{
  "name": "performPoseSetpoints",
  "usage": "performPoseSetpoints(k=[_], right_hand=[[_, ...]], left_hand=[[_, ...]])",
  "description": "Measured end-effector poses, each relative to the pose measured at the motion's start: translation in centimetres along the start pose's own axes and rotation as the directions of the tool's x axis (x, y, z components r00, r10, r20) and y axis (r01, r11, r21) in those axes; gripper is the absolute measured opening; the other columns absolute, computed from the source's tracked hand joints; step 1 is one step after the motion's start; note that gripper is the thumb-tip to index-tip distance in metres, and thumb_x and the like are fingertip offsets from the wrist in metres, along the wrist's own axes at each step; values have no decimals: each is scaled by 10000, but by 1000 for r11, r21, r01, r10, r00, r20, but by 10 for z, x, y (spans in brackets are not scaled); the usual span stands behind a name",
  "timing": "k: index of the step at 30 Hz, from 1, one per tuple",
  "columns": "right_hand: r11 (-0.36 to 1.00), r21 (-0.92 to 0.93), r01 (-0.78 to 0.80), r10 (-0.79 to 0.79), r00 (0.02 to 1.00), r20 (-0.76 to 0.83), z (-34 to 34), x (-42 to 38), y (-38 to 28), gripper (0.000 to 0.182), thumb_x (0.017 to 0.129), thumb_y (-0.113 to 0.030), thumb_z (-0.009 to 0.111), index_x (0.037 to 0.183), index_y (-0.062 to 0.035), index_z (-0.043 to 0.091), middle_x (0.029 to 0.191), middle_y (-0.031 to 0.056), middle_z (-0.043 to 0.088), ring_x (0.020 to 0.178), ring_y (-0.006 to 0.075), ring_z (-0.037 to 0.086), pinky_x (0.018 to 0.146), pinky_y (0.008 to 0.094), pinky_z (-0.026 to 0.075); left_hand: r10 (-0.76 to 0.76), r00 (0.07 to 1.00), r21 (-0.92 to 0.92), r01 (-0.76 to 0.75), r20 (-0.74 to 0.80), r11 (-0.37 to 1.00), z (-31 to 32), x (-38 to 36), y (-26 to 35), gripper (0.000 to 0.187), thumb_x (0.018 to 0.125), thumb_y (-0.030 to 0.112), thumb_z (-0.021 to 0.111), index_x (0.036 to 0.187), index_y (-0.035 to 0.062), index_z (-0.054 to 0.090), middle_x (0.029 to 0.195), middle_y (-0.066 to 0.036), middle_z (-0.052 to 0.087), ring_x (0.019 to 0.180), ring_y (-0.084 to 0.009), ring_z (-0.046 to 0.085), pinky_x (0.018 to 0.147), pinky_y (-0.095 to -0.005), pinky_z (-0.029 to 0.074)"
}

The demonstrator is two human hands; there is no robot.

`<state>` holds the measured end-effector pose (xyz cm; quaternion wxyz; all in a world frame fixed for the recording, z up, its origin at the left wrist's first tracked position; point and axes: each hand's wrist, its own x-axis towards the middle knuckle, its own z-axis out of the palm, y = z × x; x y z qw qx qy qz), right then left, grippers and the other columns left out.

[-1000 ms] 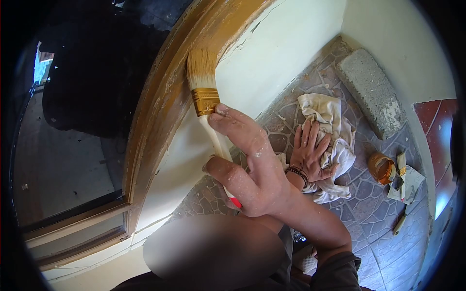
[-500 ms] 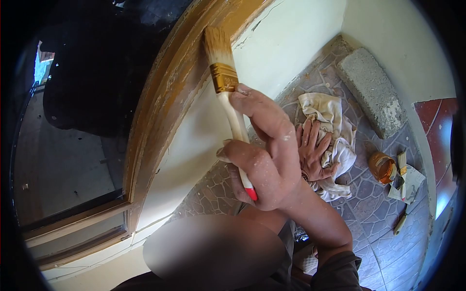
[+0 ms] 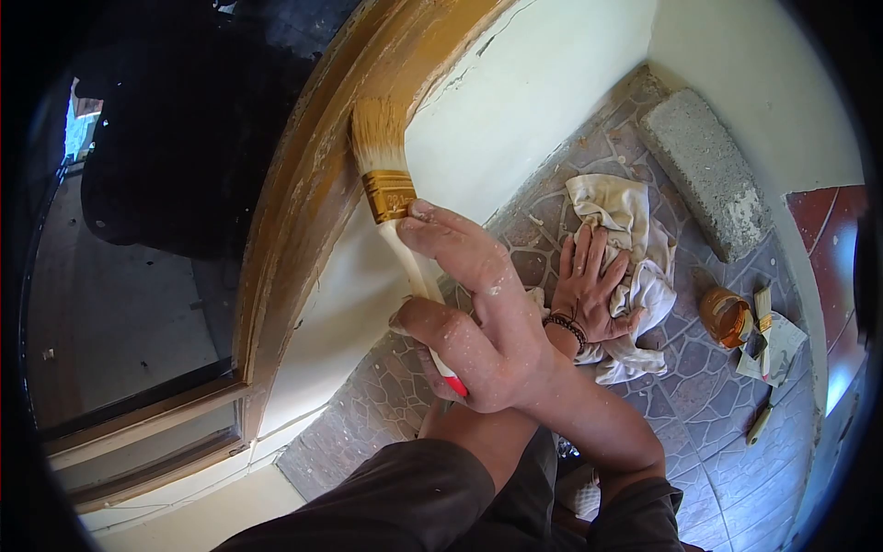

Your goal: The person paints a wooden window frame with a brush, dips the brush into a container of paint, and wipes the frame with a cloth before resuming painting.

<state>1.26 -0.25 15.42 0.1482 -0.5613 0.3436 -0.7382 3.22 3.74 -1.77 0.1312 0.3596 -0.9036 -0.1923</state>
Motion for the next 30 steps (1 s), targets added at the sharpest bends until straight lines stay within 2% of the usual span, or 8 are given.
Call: performPoseSetpoints(k=[8,11,13,14,16,18,20,30], right_hand=[[999,40,-29,28,999,32,-2,-5,-10,228,703,-55,700,878,45,593,1189,325,536,1112,488,571,934,555,496],[999,45,-3,3,1000,-11,-8,-4,-9,196,750,-52,691,891,26,580,1165,318,541,1097,472,579,932,566,495],[996,-49,70,-76,990,-117,-9,2,-2,176,789,-56,678,915,8,573,1146,310,545,1092,460,582,942,575,484],[996,-49,70,-75,991,-115,-11,4,-1,176,789,-56,678,915,8,573,1146,310,545,1092,460,582,942,575,484],[999,-20,34,-36,995,-97,-12,8,0,200,704,-55,657,822,91,588,1198,344,529,1108,521,561,932,529,500],[999,-16,39,-41,996,-76,-9,5,3,209,708,-61,661,835,87,587,1194,337,530,1122,513,555,940,519,500],[999,-27,42,-43,999,-5,-5,2,4,186,771,-46,674,922,4,578,1212,317,516,1124,468,564,951,573,472],[1000,-16,19,-19,1000,5,1,-2,-1,225,697,-15,680,893,36,584,1201,330,529,1120,494,564,938,552,484]], left_hand=[[0,1000,9,0,-13,1000,1,-1,0,824,715,679,582,1287,87,557,1449,-277,318,1367,-489,258,1101,-627,182],[1,1000,2,-1,-25,1000,3,-2,-2,826,715,683,581,1287,88,558,1451,-276,318,1368,-487,260,1101,-627,182],[7,999,-6,-7,-39,1000,5,-4,-4,827,714,685,582,1287,88,558,1452,-275,319,1369,-486,260,1101,-628,182],[26,999,9,-25,-39,1000,5,-4,-6,829,715,687,580,1287,88,559,1452,-275,320,1370,-486,259,1101,-628,182],[43,998,25,-42,-41,999,6,-5,-7,830,715,689,578,1287,88,560,1451,-275,321,1371,-486,258,1101,-628,182],[26,998,0,-26,-64,1000,5,-3,-3,826,719,691,571,1283,86,565,1452,-276,323,1374,-485,255,1100,-628,182],[8,999,-2,-8,-42,1000,3,-2,-1,825,717,688,574,1280,85,568,1453,-276,322,1375,-484,255,1100,-629,181],[-9,1000,-9,9,-16,1000,1,-1,0,821,707,682,582,1274,89,572,1455,-273,323,1376,-480,258,1105,-625,178]])
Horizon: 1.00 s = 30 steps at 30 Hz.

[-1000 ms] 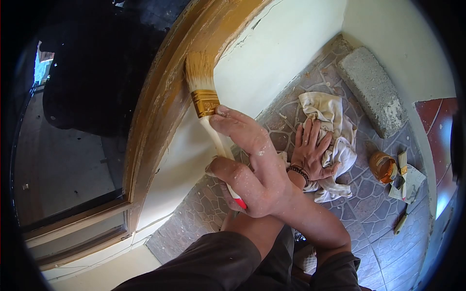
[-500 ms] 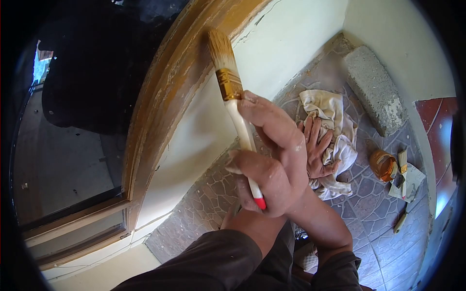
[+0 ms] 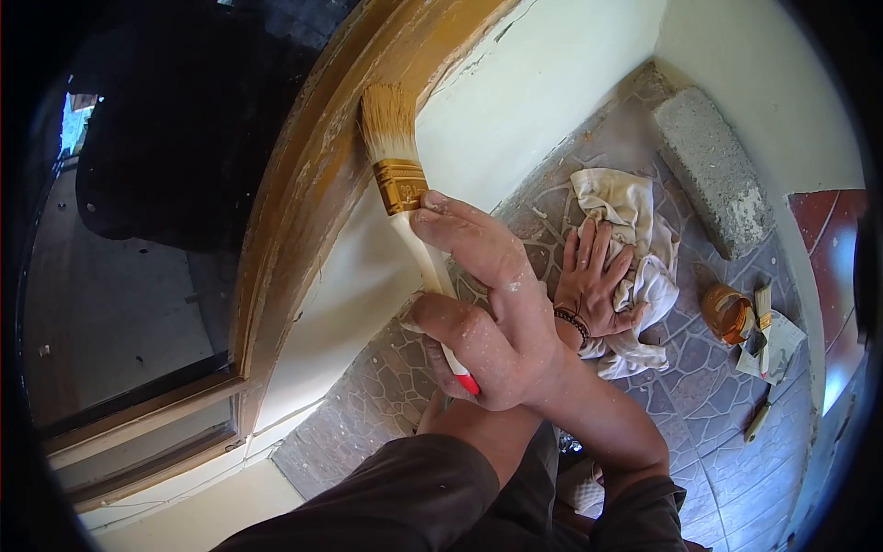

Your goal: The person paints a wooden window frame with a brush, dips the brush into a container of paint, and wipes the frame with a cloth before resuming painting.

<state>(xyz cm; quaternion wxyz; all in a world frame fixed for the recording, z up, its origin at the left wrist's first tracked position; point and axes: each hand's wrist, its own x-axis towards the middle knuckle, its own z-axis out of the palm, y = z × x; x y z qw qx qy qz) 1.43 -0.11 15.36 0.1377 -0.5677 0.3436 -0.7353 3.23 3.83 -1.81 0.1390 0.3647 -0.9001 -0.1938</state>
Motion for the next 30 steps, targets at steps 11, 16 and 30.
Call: performPoseSetpoints(k=[11,16,30], right_hand=[[999,30,-28,28,999,23,1,-2,-5,241,701,-51,697,900,38,593,1206,323,533,1124,497,561,938,551,483],[998,27,-48,47,998,38,1,-2,-7,236,711,-63,698,893,42,592,1203,326,534,1123,499,563,941,552,482],[998,40,-56,54,997,59,5,-5,-13,238,695,-90,685,854,60,592,1202,314,541,1139,502,557,945,550,485]], left_hand=[[1,1000,4,-1,6,1000,2,0,-1,828,704,681,581,1287,93,563,1469,-273,311,1378,-482,252,1113,-622,163],[-1,1000,3,1,10,1000,1,-1,-1,832,700,681,585,1289,93,563,1468,-273,310,1382,-479,248,1114,-621,165],[3,1000,19,-3,0,1000,2,0,-1,830,696,682,584,1278,91,570,1455,-270,318,1377,-478,255,1105,-625,178]])
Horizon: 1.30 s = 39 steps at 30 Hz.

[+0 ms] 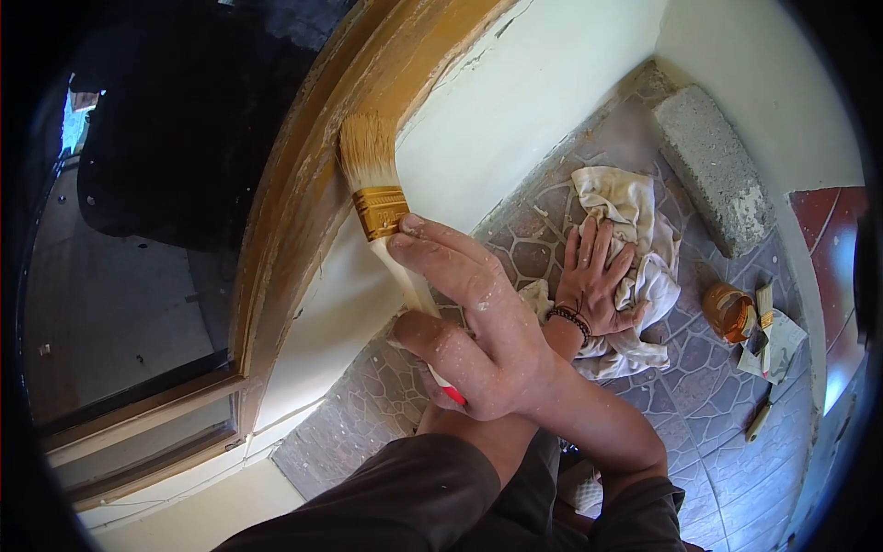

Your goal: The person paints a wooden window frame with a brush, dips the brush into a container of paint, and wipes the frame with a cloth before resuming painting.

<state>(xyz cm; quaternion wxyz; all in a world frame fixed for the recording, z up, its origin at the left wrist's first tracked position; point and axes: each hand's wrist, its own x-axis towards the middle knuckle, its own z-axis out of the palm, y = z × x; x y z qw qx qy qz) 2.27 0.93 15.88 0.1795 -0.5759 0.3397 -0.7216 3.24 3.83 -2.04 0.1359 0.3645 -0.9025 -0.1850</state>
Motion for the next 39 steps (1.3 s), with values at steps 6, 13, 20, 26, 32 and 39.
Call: performPoseSetpoints(k=[6,13,20,26,32,39], right_hand=[[1000,4,7,-7,1000,7,0,-1,-1,244,692,-86,685,854,71,593,1200,327,543,1122,508,566,937,546,496],[1000,15,21,-21,1000,7,3,-2,-2,247,694,-85,687,845,83,587,1187,341,545,1111,513,570,926,542,508],[998,56,28,-29,999,14,-1,-5,-6,192,744,-58,680,850,68,581,1169,333,555,1073,507,592,909,539,521],[996,-62,58,-65,990,-123,-10,1,-1,144,758,-18,690,863,-15,591,1134,309,565,1027,460,621,884,543,530],[1000,-4,21,-21,999,-33,-5,2,8,154,741,-26,660,875,5,590,1188,310,533,1115,469,569,950,575,479],[999,37,27,-27,1000,-9,-1,0,6,163,739,-39,657,869,31,587,1184,317,531,1129,474,562,964,579,470]], left_hand=[[4,1000,-15,-5,-18,1000,1,0,0,837,701,695,582,1274,85,574,1446,-273,330,1375,-481,256,1104,-627,179],[-23,997,-38,26,69,999,0,-2,0,868,683,624,620,1369,111,481,1495,-276,256,1416,-473,169,1154,-607,83],[-12,999,-30,13,35,999,-1,-1,1,842,693,652,601,1324,99,527,1475,-275,289,1398,-477,210,1131,-614,130],[5,1000,-33,-6,-27,999,0,-1,0,826,708,682,582,1279,85,571,1463,-277,315,1376,-484,257,1106,-624,178],[8,1000,-31,-9,-25,999,0,0,0,809,710,667,587,1273,87,571,1461,-278,318,1369,-487,269,1101,-624,189],[9,999,-28,-10,-36,1000,-1,1,1,786,699,634,605,1265,89,564,1440,-278,334,1358,-492,280,1098,-624,195]])
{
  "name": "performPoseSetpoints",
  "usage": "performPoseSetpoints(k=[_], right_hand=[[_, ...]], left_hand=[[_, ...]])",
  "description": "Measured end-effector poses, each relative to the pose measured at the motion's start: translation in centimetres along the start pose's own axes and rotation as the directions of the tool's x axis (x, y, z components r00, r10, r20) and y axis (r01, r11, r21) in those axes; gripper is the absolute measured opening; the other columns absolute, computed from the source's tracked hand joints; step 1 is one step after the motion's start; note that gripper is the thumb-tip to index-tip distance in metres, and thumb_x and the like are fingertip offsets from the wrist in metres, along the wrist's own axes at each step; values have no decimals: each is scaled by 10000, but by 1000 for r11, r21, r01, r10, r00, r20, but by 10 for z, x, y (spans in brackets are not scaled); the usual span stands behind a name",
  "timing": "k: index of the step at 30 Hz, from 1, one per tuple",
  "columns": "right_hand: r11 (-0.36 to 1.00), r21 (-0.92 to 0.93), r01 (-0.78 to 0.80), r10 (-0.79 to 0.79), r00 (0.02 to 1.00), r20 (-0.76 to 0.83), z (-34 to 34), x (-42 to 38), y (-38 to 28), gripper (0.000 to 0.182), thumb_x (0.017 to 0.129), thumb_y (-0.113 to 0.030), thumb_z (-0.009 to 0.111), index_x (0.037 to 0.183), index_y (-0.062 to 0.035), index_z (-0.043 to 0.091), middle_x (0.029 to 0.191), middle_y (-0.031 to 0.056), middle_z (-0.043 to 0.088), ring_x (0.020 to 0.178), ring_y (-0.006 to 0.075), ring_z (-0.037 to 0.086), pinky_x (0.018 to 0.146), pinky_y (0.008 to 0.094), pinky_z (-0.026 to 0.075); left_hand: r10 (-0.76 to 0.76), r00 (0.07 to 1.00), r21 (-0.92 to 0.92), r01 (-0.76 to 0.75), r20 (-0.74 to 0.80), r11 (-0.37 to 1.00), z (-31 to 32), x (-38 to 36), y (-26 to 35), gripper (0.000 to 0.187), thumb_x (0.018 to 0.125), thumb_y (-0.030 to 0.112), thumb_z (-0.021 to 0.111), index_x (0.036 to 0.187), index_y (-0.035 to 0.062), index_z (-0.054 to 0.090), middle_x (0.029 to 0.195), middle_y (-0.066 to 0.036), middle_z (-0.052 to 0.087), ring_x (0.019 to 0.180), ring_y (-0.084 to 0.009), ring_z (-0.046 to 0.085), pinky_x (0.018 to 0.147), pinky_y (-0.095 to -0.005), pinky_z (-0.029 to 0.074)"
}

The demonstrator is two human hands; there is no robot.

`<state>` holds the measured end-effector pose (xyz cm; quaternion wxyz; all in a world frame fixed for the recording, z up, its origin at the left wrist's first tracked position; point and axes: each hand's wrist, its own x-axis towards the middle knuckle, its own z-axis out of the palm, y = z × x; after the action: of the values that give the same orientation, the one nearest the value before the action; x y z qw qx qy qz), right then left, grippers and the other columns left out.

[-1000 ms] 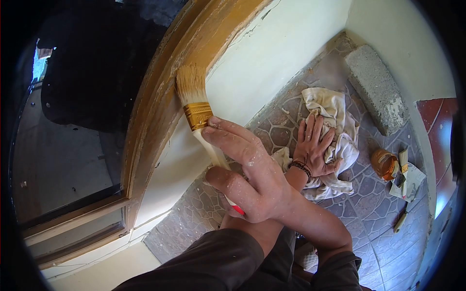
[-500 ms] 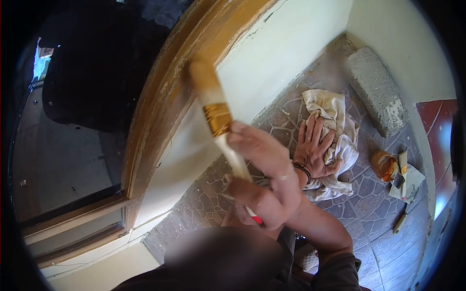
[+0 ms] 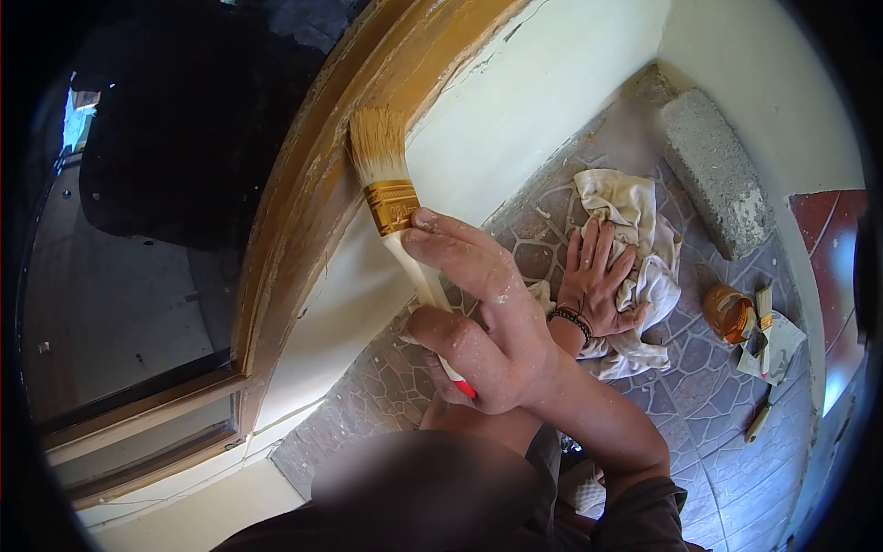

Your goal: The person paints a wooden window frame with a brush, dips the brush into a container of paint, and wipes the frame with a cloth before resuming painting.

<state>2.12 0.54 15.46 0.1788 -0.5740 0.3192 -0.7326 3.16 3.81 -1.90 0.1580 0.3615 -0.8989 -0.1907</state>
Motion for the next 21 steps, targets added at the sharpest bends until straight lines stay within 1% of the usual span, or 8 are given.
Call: performPoseSetpoints(k=[11,16,21], right_hand=[[1000,7,-10,10,1000,25,2,-3,-4,135,758,-30,652,835,45,570,1189,329,532,1117,487,570,945,560,496],[1000,4,26,-26,1000,18,6,-5,-3,163,769,-63,664,828,58,572,1183,339,537,1099,505,575,917,550,514],[1000,25,8,-9,999,35,6,-6,-6,188,777,-86,664,843,69,581,1185,341,534,1102,511,569,917,559,505]], left_hand=[[-6,1000,4,6,13,1000,0,-1,0,789,699,635,610,1267,90,566,1449,-272,327,1372,-482,264,1102,-625,189],[-15,999,5,15,34,1000,0,-2,0,799,701,644,608,1274,88,569,1457,-270,321,1384,-477,250,1109,-621,176],[-16,999,17,15,35,1000,1,-1,0,825,700,673,596,1281,87,567,1467,-270,311,1388,-477,240,1116,-616,165]])
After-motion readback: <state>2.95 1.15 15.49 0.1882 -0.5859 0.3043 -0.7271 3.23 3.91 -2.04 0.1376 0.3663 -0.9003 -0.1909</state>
